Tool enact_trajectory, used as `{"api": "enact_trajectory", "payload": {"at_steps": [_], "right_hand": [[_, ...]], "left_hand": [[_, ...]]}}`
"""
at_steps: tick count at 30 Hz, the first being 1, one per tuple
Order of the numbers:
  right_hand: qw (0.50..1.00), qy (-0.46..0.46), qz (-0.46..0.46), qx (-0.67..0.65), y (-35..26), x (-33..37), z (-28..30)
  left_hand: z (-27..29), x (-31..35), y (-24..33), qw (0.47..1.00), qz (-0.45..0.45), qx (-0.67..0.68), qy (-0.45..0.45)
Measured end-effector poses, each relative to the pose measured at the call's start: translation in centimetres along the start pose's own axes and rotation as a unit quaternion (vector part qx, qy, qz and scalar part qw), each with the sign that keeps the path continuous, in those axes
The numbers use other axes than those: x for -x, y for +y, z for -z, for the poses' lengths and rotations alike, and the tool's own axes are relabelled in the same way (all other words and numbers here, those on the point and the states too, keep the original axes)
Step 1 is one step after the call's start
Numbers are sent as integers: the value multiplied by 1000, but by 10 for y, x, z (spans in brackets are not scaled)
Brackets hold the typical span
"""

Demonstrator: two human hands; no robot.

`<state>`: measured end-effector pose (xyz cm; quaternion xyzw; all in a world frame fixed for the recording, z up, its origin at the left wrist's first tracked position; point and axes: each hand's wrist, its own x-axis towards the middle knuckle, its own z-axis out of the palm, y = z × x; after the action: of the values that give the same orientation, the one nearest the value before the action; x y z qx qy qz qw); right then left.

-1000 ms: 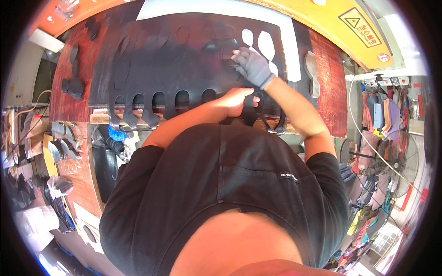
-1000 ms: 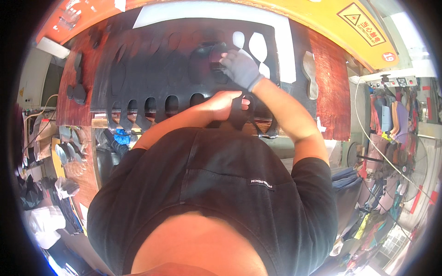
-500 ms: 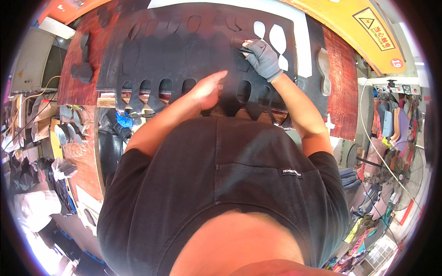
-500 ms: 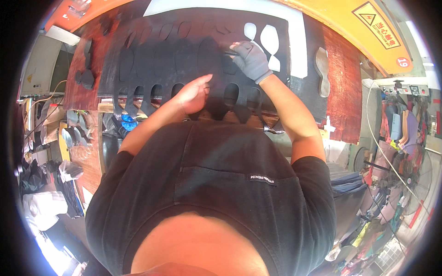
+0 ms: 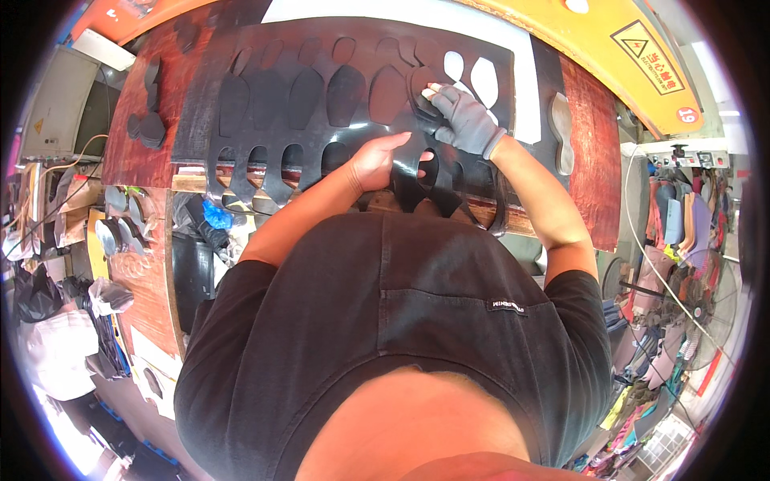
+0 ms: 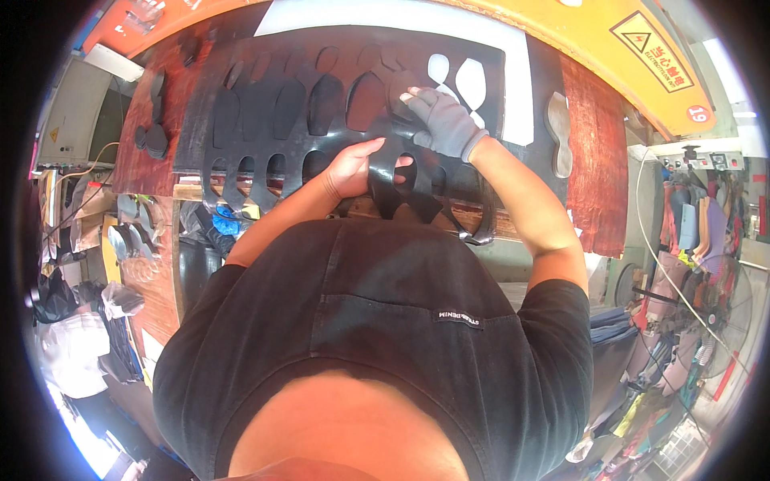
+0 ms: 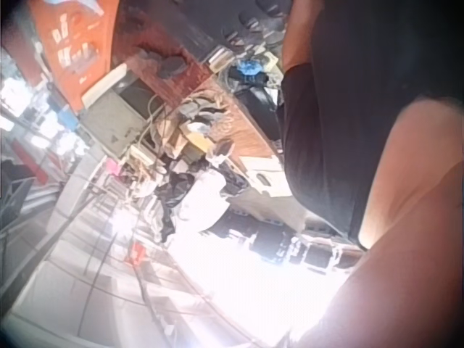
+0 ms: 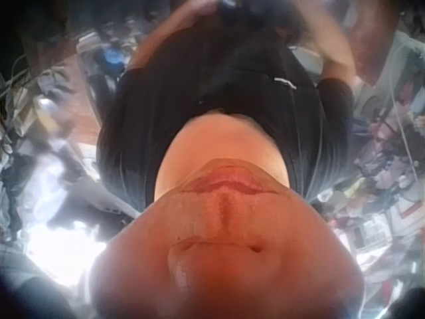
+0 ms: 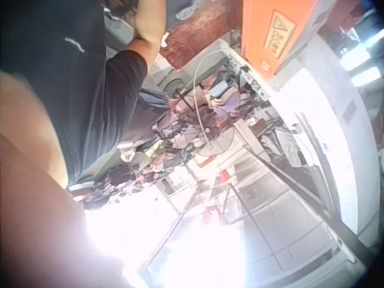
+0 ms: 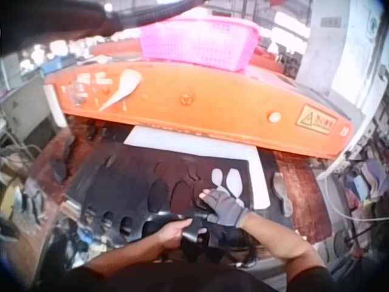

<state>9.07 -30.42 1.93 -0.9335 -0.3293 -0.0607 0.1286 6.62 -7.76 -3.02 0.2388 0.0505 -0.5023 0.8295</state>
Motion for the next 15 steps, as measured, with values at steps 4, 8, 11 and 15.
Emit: {"api": "enact_trajectory", "payload": {"at_steps": [4,8,11,15], "right_hand": [[996,-9,37,82,2,-8,1],[992,23,66,108,3,-8,-2],[993,21,49,107,3,-9,-4],[993,1,51,103,1,-15,-1]], "left_hand": [[-2,-1,1,1000,-12,-6,8],[0,-4,2,1000,-8,26,-4],[4,-8,3,999,-11,31,-16],[12,-11,4,995,25,87,-34]]}}
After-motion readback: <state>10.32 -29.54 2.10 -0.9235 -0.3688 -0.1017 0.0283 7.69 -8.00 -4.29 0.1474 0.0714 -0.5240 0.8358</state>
